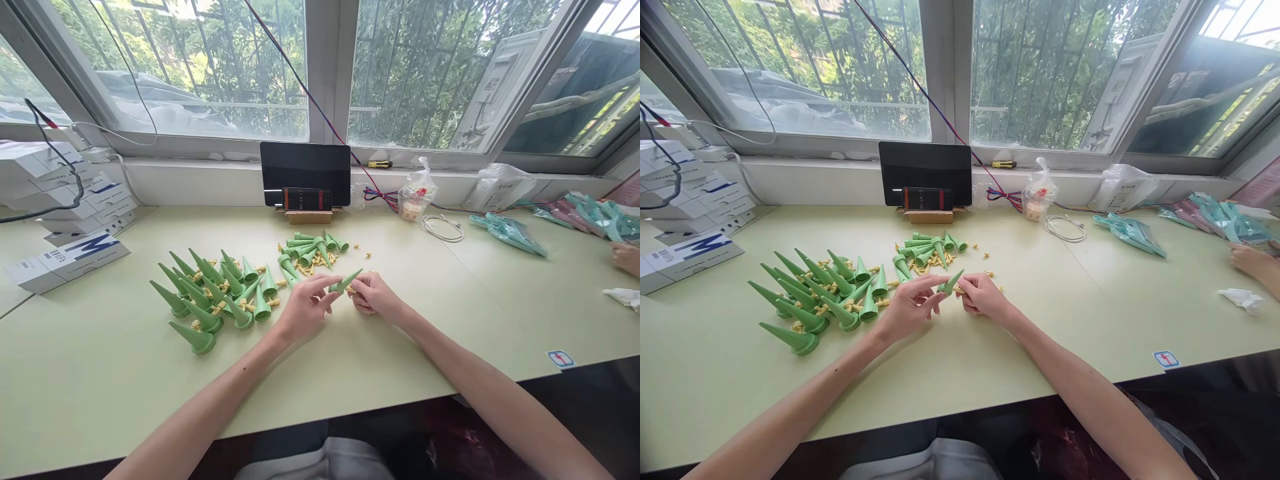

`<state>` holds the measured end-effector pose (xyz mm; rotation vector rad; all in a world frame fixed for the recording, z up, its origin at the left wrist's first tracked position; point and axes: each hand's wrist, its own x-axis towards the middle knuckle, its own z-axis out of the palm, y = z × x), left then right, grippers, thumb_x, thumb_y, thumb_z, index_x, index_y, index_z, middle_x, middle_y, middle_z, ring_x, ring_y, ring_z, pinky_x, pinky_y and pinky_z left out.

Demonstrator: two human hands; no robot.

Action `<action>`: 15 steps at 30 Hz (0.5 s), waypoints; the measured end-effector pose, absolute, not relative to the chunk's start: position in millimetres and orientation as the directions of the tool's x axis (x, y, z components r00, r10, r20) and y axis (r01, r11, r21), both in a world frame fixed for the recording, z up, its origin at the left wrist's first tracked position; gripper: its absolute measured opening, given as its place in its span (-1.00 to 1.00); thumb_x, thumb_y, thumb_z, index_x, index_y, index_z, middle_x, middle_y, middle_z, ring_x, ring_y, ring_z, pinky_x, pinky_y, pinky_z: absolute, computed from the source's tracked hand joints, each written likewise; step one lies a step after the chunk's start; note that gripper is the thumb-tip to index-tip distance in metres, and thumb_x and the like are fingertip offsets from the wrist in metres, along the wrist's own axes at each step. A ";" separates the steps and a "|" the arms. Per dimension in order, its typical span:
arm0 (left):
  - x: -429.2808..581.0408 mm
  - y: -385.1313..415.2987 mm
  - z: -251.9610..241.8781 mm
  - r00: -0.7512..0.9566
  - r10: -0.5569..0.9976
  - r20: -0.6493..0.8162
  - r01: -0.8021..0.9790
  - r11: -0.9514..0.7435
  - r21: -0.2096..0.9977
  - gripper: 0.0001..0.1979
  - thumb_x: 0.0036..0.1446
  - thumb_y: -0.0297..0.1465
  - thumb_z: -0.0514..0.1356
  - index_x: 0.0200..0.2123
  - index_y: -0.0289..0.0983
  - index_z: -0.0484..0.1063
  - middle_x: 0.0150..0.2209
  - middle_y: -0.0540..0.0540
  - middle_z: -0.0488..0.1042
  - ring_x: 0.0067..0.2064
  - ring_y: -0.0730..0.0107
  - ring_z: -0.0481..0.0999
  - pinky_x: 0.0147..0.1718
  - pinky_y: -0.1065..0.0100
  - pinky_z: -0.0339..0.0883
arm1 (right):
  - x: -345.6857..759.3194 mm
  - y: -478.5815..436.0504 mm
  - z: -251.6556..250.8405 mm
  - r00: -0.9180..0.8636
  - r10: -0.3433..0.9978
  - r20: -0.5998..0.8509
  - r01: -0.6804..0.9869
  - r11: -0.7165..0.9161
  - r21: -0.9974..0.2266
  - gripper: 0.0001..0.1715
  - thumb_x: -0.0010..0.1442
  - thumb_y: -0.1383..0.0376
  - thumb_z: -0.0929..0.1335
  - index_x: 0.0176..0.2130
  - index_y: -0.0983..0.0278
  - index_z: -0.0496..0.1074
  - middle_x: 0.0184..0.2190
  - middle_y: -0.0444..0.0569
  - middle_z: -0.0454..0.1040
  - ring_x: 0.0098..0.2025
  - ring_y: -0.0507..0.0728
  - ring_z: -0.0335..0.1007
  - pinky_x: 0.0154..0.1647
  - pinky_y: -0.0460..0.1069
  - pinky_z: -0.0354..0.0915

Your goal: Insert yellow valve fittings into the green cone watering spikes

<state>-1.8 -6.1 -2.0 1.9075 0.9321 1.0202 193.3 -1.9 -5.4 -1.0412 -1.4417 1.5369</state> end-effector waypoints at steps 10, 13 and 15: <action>1.2 -10.1 7.2 0.309 0.939 0.149 0.212 -0.221 0.952 -0.66 0.16 -0.20 0.24 -0.06 -0.26 0.47 -0.27 -0.10 0.54 -0.58 0.56 0.36 -0.62 0.45 0.34 | 189.8 -2.9 -5.9 -0.298 0.953 0.054 0.108 0.090 -0.990 -0.48 0.29 -0.09 0.25 -0.46 0.26 0.25 -0.64 -0.19 0.30 -0.69 -0.06 0.10 -0.67 -0.11 0.02; 0.6 -9.1 8.6 0.269 0.959 0.093 0.146 -0.136 0.980 -0.59 0.12 -0.13 0.26 -0.05 -0.27 0.44 -0.22 -0.13 0.53 -0.59 0.55 0.36 -0.66 0.44 0.31 | 189.3 -5.2 -5.1 -0.289 0.942 0.171 0.233 0.243 -0.942 -0.53 0.30 -0.06 0.27 -0.38 0.27 0.33 -0.58 -0.18 0.34 -0.62 -0.03 0.16 -0.56 -0.09 0.14; 0.1 -8.5 9.7 0.251 0.965 0.071 0.113 -0.102 0.988 -0.57 0.10 -0.11 0.28 -0.06 -0.27 0.43 -0.25 -0.12 0.53 -0.60 0.56 0.33 -0.67 0.44 0.29 | 189.6 -6.3 -5.3 -0.289 0.926 0.243 0.330 0.334 -0.883 -0.57 0.32 -0.02 0.27 -0.36 0.27 0.36 -0.56 -0.17 0.35 -0.56 -0.01 0.19 -0.49 -0.08 0.15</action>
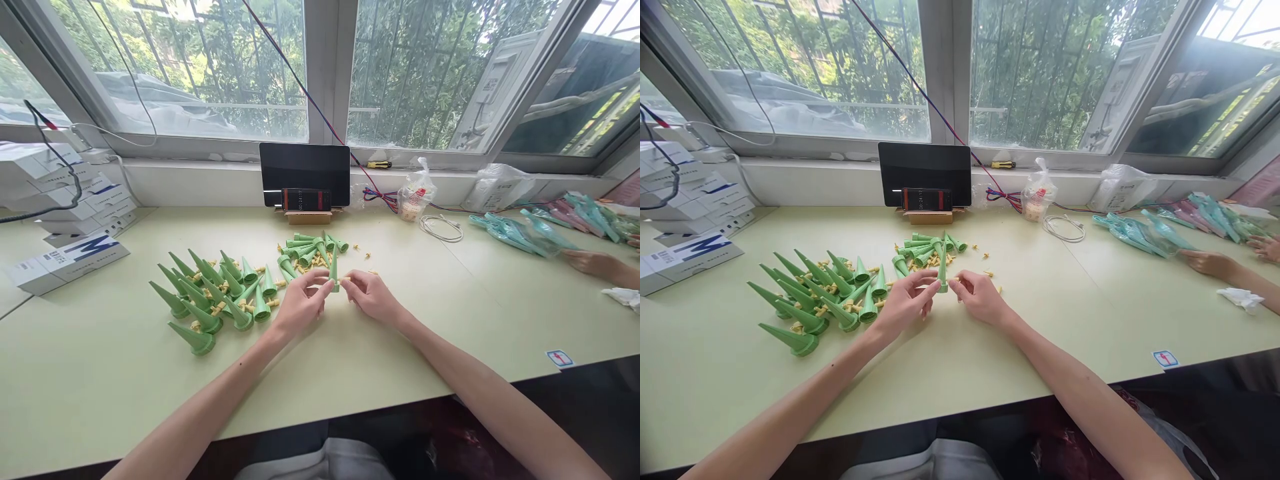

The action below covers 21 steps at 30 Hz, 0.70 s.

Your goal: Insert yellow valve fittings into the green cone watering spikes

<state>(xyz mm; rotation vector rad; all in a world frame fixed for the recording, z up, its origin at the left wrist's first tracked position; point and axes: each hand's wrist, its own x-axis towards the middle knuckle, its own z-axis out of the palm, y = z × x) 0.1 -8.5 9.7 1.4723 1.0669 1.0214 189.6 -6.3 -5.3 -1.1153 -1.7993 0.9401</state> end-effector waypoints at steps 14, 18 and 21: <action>-0.8 -6.4 10.8 0.284 0.959 -0.012 0.060 -0.005 0.998 -0.64 0.11 -0.10 0.27 -0.22 -0.28 0.50 -0.69 0.10 0.25 -0.65 0.52 0.21 -0.67 0.47 0.14 | 191.7 -6.8 -6.1 -0.291 0.883 0.369 0.414 0.464 -0.783 -0.61 0.36 0.07 0.24 -0.39 0.25 0.34 -0.55 -0.16 0.28 -0.52 0.01 0.10 -0.44 -0.06 0.09; -0.4 -7.9 11.4 0.300 0.954 -0.007 0.071 -0.015 0.997 -0.63 0.11 -0.09 0.27 -0.22 -0.29 0.49 -0.68 0.10 0.25 -0.64 0.52 0.24 -0.67 0.48 0.16 | 192.3 -6.7 -7.7 -0.292 0.891 0.346 0.396 0.443 -0.805 -0.65 0.35 0.10 0.25 -0.39 0.26 0.33 -0.56 -0.16 0.28 -0.52 0.01 0.10 -0.46 -0.06 0.07; -0.6 -7.9 9.9 0.299 0.954 0.014 0.084 -0.041 0.996 -0.64 0.11 -0.11 0.28 -0.20 -0.28 0.48 -0.67 0.10 0.25 -0.64 0.52 0.24 -0.66 0.48 0.18 | 192.1 -7.0 -8.2 -0.285 0.904 0.320 0.374 0.412 -0.831 -0.63 0.33 0.09 0.26 -0.41 0.26 0.32 -0.58 -0.17 0.27 -0.54 0.01 0.10 -0.49 -0.06 0.07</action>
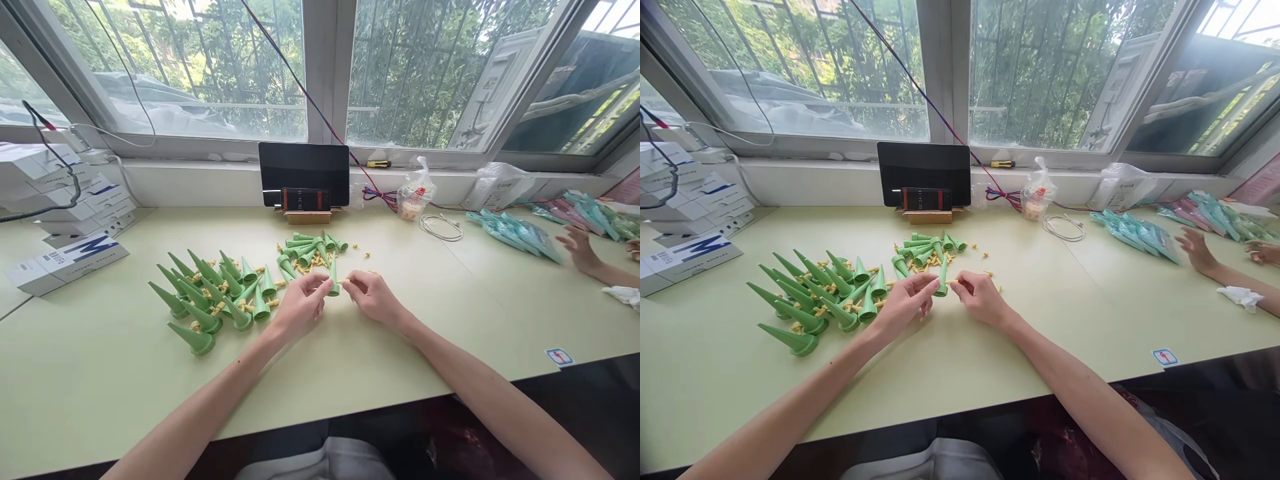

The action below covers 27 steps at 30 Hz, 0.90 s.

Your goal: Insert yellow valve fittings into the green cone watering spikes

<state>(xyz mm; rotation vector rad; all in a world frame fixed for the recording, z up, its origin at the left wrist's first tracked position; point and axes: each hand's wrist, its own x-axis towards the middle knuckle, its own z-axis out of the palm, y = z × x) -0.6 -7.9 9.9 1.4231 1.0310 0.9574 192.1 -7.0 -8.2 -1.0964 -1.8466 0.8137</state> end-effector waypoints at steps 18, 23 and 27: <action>-5.1 -3.1 -0.6 0.286 0.950 0.126 0.089 -0.157 0.984 -0.55 0.07 -0.15 0.32 -0.04 -0.28 0.49 -0.59 0.02 0.46 -0.63 0.46 0.41 -0.64 0.42 0.36 | 189.1 -7.3 -0.1 -0.390 0.921 -0.018 -0.140 -0.078 -0.987 -0.56 0.15 0.00 0.41 -0.47 0.31 0.38 -0.68 -0.26 0.18 -0.71 -0.09 0.05 -0.71 -0.12 -0.12; -4.5 -4.0 1.4 0.287 0.948 0.135 0.091 -0.168 0.982 -0.56 0.09 -0.18 0.32 -0.01 -0.29 0.51 -0.66 0.06 0.41 -0.64 0.46 0.39 -0.62 0.41 0.34 | 189.3 -6.5 0.4 -0.423 0.903 -0.071 -0.220 -0.178 -0.959 -0.56 0.11 0.01 0.44 -0.46 0.33 0.39 -0.67 -0.28 0.14 -0.72 -0.12 0.00 -0.70 -0.13 -0.18; -1.7 -6.4 4.1 0.268 0.954 0.135 0.094 -0.165 0.982 -0.56 0.09 -0.17 0.31 -0.02 -0.29 0.49 -0.39 -0.08 0.56 -0.61 0.52 0.38 -0.65 0.43 0.32 | 187.9 -7.2 0.2 -0.381 0.924 -0.038 -0.162 -0.108 -0.981 -0.53 0.16 -0.02 0.40 -0.46 0.31 0.36 -0.67 -0.25 0.18 -0.71 -0.10 0.04 -0.70 -0.12 -0.15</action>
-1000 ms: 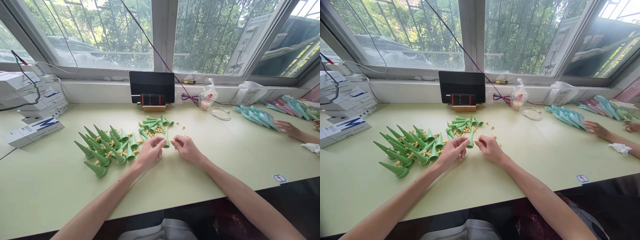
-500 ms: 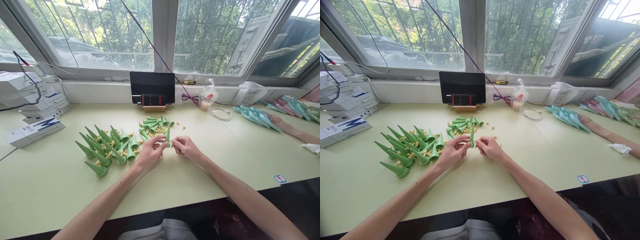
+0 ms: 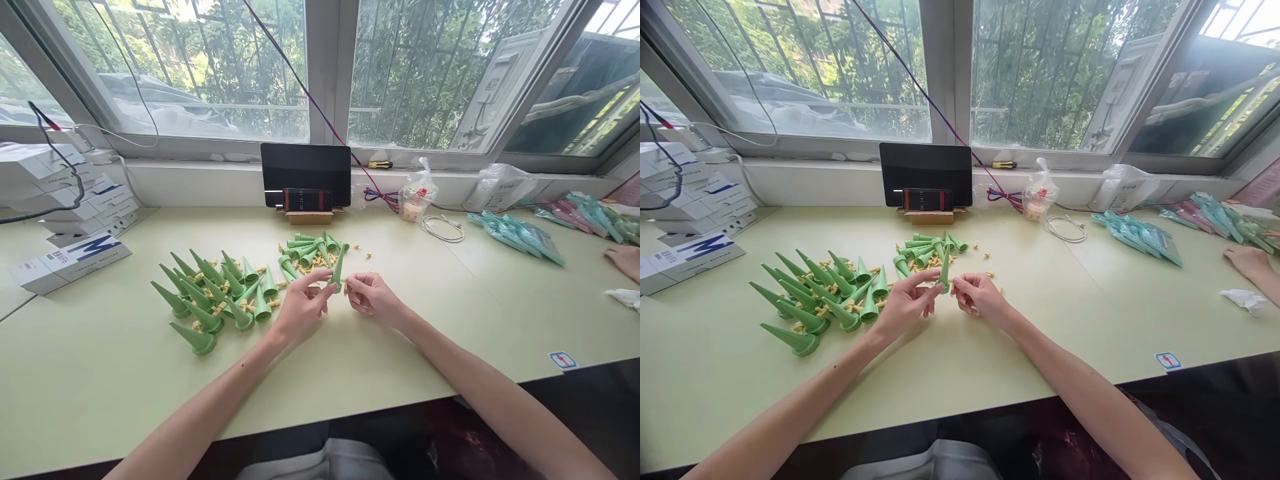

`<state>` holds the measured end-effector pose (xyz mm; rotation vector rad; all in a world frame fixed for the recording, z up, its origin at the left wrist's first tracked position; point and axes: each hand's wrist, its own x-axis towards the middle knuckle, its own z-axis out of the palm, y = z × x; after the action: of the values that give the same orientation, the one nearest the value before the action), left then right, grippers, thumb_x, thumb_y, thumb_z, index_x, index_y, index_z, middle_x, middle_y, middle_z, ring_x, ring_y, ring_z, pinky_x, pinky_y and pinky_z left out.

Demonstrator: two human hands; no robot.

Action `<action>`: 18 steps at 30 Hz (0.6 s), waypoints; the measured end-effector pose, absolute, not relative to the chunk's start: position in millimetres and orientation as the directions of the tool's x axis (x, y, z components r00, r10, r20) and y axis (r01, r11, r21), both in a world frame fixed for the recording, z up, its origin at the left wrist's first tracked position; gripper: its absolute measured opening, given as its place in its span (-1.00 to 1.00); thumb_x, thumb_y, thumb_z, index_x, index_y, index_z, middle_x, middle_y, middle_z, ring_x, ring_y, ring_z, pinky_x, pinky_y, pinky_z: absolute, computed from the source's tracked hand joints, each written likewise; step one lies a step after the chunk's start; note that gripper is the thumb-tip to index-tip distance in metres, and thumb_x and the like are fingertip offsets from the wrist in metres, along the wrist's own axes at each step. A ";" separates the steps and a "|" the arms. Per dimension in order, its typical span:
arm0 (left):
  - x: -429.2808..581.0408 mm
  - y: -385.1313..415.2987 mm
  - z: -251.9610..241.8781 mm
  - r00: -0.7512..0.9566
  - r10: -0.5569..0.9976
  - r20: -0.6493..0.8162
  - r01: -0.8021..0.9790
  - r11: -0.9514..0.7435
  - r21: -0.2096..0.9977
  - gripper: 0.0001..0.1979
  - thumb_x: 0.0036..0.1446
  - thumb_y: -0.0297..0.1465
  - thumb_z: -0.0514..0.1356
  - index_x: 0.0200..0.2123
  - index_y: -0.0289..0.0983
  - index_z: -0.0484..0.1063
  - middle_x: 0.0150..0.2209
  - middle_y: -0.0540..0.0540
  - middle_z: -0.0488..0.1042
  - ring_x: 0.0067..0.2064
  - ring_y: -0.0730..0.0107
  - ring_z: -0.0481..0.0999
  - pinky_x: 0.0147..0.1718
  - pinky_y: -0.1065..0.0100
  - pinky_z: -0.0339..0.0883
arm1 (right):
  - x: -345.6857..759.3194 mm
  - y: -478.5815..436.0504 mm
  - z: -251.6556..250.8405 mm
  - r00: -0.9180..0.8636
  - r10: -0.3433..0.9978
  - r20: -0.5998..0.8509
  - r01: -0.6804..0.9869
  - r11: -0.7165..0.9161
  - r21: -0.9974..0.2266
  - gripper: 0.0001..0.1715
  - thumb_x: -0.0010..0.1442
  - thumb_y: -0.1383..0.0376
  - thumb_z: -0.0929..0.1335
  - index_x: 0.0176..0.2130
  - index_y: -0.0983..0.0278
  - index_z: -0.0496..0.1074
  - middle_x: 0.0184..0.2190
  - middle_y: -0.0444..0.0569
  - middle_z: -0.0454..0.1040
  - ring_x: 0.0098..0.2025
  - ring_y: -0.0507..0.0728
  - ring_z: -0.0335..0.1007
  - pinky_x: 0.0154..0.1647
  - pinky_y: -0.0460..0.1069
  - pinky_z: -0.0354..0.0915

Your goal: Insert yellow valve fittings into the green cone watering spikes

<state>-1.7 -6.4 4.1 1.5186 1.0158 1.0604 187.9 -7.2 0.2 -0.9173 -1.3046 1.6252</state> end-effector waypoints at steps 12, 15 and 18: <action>0.6 -7.8 11.8 0.181 0.982 0.053 0.094 -0.071 0.993 -0.57 0.06 -0.09 0.30 -0.12 -0.29 0.50 -0.28 -0.11 0.54 -0.63 0.62 0.26 -0.72 0.48 0.15 | 186.7 -10.7 -4.1 -0.206 0.926 0.318 0.258 0.364 -0.895 -0.66 0.26 0.03 0.34 -0.25 0.25 0.39 -0.52 -0.15 0.32 -0.51 0.01 0.19 -0.49 -0.06 0.16; 0.6 -7.7 12.7 0.183 0.983 0.035 0.100 -0.054 0.993 -0.59 0.08 -0.10 0.29 -0.14 -0.29 0.52 -0.40 -0.06 0.51 -0.65 0.62 0.23 -0.72 0.50 0.12 | 187.4 -11.3 -3.6 -0.237 0.900 0.365 0.317 0.427 -0.847 -0.71 0.29 0.07 0.33 -0.26 0.25 0.40 -0.48 -0.11 0.37 -0.46 0.03 0.23 -0.44 -0.05 0.17; 0.5 -7.7 11.6 0.195 0.980 0.041 0.108 -0.063 0.992 -0.60 0.08 -0.09 0.29 -0.15 -0.28 0.52 -0.53 0.01 0.44 -0.64 0.58 0.24 -0.72 0.49 0.13 | 187.9 -11.4 -3.7 -0.257 0.891 0.375 0.347 0.447 -0.825 -0.71 0.31 0.08 0.30 -0.29 0.25 0.39 -0.45 -0.08 0.41 -0.45 0.04 0.26 -0.42 -0.04 0.19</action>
<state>0.5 -7.7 11.6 1.4159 1.1198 1.0460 187.9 -11.4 -3.7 -1.0547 -1.8134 0.7729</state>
